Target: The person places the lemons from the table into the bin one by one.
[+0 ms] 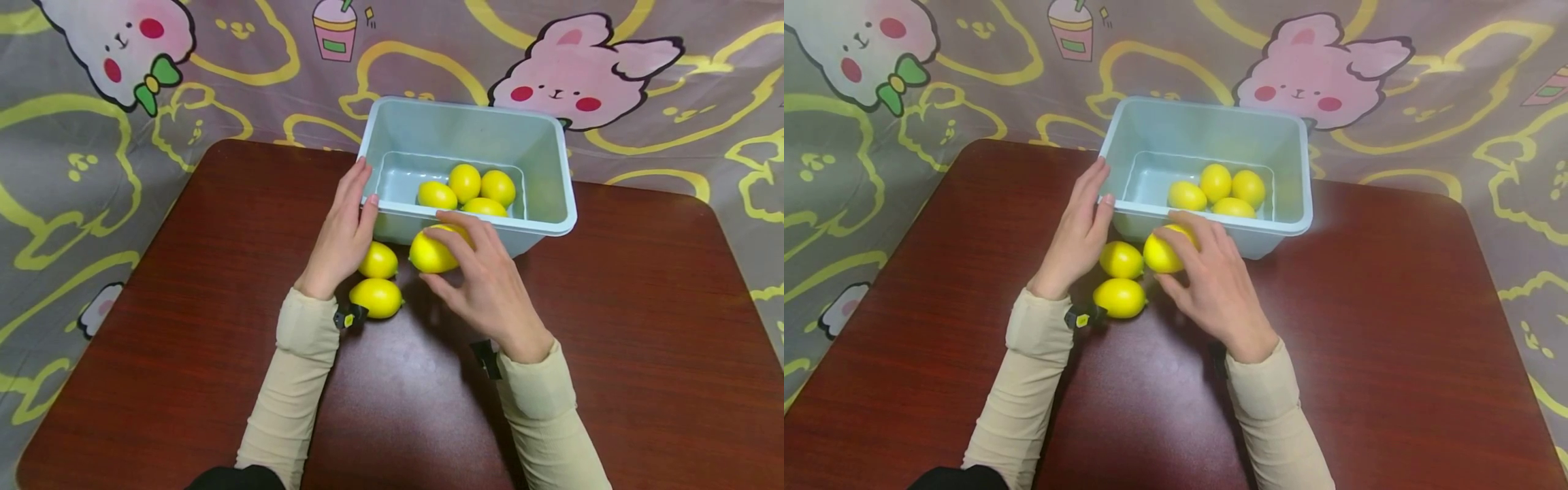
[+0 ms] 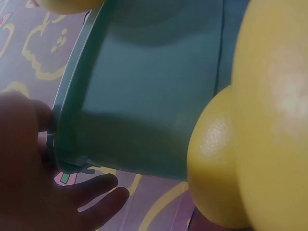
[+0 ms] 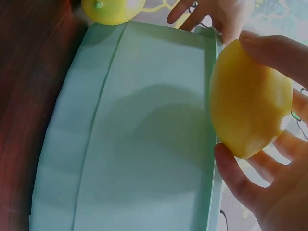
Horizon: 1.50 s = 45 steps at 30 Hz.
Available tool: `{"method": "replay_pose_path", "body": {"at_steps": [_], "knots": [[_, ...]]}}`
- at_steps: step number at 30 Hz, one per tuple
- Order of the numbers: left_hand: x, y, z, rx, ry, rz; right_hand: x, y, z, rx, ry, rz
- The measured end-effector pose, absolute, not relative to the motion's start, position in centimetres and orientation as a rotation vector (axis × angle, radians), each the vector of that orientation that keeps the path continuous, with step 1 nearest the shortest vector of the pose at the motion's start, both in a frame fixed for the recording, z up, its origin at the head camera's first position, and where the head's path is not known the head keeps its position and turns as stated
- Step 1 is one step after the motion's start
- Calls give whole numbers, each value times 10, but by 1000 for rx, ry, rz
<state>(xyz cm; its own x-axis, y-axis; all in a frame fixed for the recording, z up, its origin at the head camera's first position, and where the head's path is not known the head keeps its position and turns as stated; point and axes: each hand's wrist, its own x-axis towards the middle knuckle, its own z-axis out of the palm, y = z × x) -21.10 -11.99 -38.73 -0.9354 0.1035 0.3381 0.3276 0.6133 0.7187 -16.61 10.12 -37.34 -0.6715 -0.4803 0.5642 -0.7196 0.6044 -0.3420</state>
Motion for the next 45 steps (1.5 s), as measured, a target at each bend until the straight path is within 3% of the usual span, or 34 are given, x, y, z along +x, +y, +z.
{"method": "replay_pose_path", "body": {"at_steps": [45], "knots": [[-209,-123,-386,-358,-2583,-1245,-163,100,-366,813,-2258,879]]}}
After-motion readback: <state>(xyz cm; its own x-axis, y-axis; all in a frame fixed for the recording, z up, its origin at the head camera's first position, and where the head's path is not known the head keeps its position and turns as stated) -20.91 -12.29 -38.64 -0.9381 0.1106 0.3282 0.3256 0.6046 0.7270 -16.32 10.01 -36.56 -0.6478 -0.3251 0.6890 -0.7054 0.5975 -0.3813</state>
